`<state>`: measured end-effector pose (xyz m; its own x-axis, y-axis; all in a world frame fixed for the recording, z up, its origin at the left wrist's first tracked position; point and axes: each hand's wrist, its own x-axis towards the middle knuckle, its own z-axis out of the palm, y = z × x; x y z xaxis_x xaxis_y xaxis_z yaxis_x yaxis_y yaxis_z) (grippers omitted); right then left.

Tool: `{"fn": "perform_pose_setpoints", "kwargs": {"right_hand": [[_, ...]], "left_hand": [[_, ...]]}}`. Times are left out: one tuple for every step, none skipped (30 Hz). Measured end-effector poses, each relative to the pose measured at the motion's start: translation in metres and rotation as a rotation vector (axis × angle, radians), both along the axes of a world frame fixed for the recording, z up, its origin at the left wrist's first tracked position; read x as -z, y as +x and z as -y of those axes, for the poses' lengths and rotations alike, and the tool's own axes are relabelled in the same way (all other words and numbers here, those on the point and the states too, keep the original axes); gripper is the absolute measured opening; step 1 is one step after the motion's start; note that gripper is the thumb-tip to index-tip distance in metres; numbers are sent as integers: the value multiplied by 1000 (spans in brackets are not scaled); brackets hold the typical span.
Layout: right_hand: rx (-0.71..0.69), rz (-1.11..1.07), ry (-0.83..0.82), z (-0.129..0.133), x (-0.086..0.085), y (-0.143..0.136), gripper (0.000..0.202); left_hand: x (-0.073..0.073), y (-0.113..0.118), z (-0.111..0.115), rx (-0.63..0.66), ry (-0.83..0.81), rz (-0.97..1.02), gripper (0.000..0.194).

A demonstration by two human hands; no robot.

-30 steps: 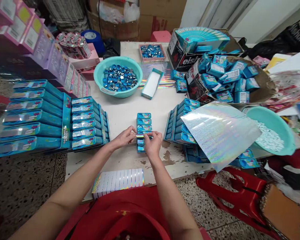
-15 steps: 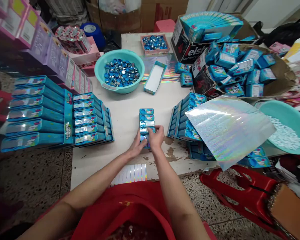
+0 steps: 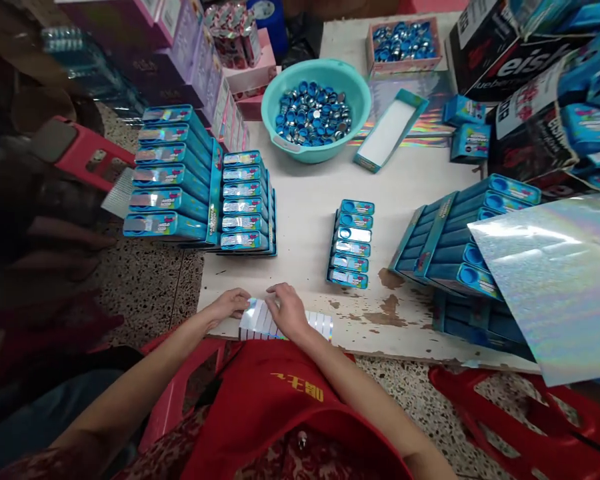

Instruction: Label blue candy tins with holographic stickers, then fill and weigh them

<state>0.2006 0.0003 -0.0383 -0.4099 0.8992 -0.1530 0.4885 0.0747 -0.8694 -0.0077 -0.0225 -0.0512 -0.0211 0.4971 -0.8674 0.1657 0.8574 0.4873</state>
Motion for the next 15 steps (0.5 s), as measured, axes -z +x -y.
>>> {"fn": "perform_pose_setpoints", "kwargs": {"right_hand": [[-46,40,-56,3,8,-11,18],[-85,87,-96,5,14,-20,22],[-124,136,-120,6,19,-28,25],[-164,187,-132,7,22,-34,27],[-204,239,-139,9,24,-39,28],[-239,284,-143,10,25,-43,28],[-271,319,-145,12,25,-46,27],[-297,344,-143,14,25,-48,27],[-314,356,-136,15,26,-50,27],[-320,359,-123,17,26,-51,27],[-322,357,-109,19,27,-52,27],[-322,353,-97,20,27,-53,28],[-321,352,-90,22,28,-53,29],[-320,351,-88,23,28,-53,30],[-324,351,-93,25,28,-53,31]], "left_hand": [[2,3,1,-68,11,35,34],[3,5,2,-111,24,50,35],[3,6,1,-134,30,56,35],[4,6,1,-143,26,57,33],[4,5,0,-147,15,55,30],[4,4,0,-154,2,49,27],[4,3,0,-160,-9,37,24],[4,2,0,-166,-17,22,22],[5,2,1,-173,-17,11,21],[5,2,1,-180,-14,1,19],[6,2,2,-186,-11,-12,17],[7,3,2,-191,-9,-24,14],[8,4,2,-194,-9,-35,12],[9,4,1,-197,-11,-41,10],[9,5,1,-200,-13,-44,9]]}}
